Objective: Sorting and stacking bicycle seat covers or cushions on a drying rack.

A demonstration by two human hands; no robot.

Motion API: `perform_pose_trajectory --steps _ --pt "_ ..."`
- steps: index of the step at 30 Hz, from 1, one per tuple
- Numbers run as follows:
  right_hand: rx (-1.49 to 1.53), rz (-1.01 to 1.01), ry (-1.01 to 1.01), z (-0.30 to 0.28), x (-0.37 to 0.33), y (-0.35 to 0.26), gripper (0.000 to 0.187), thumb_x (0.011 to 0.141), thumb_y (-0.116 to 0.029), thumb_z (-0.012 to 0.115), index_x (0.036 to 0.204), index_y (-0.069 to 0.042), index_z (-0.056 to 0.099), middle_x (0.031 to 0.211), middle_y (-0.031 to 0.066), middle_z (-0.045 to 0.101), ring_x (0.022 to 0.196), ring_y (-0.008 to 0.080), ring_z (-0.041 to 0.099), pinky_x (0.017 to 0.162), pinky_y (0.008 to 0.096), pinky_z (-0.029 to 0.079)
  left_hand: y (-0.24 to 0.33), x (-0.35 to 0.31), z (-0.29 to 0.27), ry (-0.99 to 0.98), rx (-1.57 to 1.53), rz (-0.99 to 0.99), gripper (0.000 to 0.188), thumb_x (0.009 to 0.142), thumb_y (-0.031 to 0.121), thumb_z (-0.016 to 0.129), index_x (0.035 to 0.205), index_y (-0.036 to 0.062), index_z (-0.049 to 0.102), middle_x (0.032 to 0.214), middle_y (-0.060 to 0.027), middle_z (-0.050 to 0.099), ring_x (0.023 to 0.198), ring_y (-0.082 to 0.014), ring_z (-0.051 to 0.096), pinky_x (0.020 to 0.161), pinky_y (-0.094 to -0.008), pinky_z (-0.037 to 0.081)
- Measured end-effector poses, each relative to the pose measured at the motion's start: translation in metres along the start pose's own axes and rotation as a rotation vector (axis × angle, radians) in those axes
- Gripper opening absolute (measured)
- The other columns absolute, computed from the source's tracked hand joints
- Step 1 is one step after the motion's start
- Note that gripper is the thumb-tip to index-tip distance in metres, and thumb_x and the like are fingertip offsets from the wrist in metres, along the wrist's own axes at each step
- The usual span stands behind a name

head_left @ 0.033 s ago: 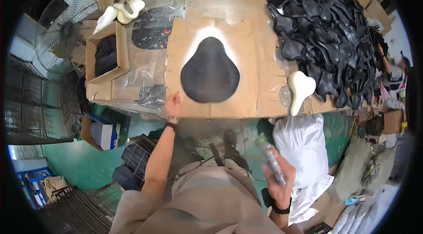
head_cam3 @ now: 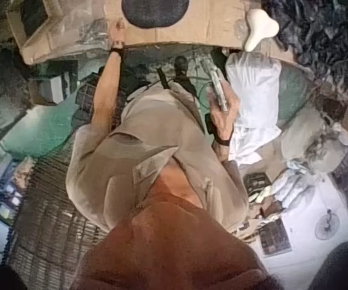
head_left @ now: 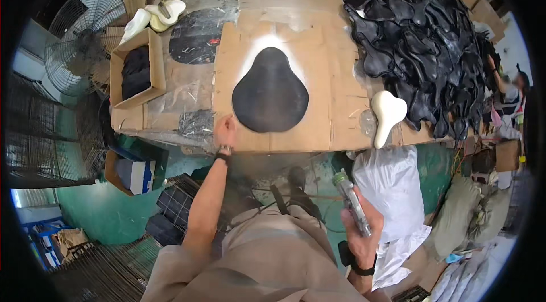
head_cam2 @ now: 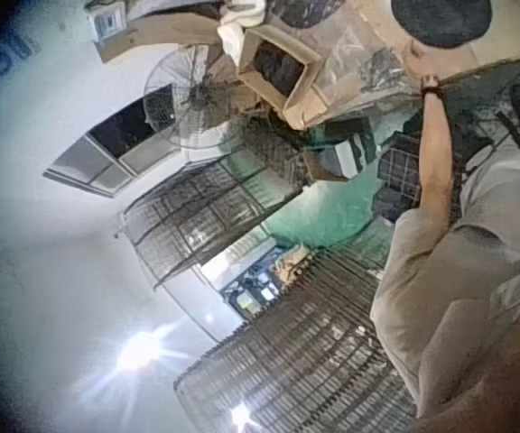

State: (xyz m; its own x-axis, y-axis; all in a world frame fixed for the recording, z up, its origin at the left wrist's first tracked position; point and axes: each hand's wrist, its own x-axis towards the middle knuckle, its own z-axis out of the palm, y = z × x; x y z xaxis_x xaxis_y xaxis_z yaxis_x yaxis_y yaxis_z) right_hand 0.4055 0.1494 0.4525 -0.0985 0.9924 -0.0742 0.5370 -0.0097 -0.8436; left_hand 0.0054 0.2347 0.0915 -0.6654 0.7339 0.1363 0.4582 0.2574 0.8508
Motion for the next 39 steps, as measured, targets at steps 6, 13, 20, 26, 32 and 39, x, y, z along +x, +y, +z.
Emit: perform_pose_trajectory --steps 6,13,20,26,32,39 --pt "-0.065 0.031 -0.051 -0.032 -0.014 0.007 0.054 0.07 0.009 0.075 0.123 0.004 0.065 0.096 0.0223 0.07 0.084 0.0341 0.07 0.078 0.0336 0.053 0.016 0.019 0.047 -0.135 0.374 -0.077 0.037 0.075 0.012 0.079 0.111 0.01 0.071 0.101 -0.0147 0.064 0.095 -0.0318 0.065 0.083 -0.0424 0.054" --pt "-0.069 0.098 0.085 -0.038 -0.015 0.014 0.047 0.077 0.0 0.07 0.123 0.004 0.066 0.094 0.0164 0.073 0.081 0.0185 0.065 0.075 0.0303 0.051 0.029 0.027 0.06 -0.051 0.319 -0.076 0.031 0.072 0.003 0.077 0.101 0.0106 0.071 0.098 -0.0134 0.062 0.09 -0.0332 0.064 0.081 -0.0443 0.053" --pt "0.016 0.043 -0.034 -0.029 -0.003 0.032 0.045 0.08 -0.001 0.069 0.124 0.005 0.065 0.082 0.0073 0.065 0.072 0.0115 0.055 0.066 0.0259 0.046 0.035 0.077 0.073 -0.326 -1.418 -0.975 0.009 0.081 0.004 0.059 0.073 0.0083 0.057 0.079 -0.0085 0.057 0.068 -0.028 0.053 0.082 -0.0508 0.049" --pt "0.012 0.028 -0.168 -0.024 0.014 0.023 0.046 0.079 0.005 0.071 0.124 0.006 0.064 0.092 0.0206 0.069 0.077 0.0268 0.068 0.073 0.0324 0.052 0.16 0.144 0.067 0.017 -1.559 -0.603 0.031 0.075 0.013 0.058 0.104 0.0017 0.066 0.11 -0.014 0.069 0.102 -0.0372 0.063 0.101 -0.0511 0.047" --pt "-0.059 0.018 -0.324 0.0 0.024 0.003 0.044 0.079 0.003 0.072 0.122 0.007 0.064 0.091 0.0217 0.068 0.078 0.0261 0.068 0.075 0.0319 0.052 0.261 0.103 -0.084 0.04 -1.837 -0.48 0.04 0.079 0.016 0.053 0.113 -0.003 0.064 0.119 -0.0197 0.067 0.109 -0.0405 0.063 0.101 -0.0544 0.048" --pt "0.008 -0.019 -0.486 0.021 0.002 -0.017 0.009 0.084 -0.005 0.071 0.089 0.001 0.067 0.075 0.0039 0.065 0.069 0.0081 0.056 0.064 0.0256 0.045 0.248 -0.03 -0.201 0.486 -1.836 -0.619 0.012 0.079 0.013 0.056 0.087 0.0059 0.061 0.098 -0.0073 0.063 0.09 -0.0271 0.058 0.092 -0.0413 0.048"
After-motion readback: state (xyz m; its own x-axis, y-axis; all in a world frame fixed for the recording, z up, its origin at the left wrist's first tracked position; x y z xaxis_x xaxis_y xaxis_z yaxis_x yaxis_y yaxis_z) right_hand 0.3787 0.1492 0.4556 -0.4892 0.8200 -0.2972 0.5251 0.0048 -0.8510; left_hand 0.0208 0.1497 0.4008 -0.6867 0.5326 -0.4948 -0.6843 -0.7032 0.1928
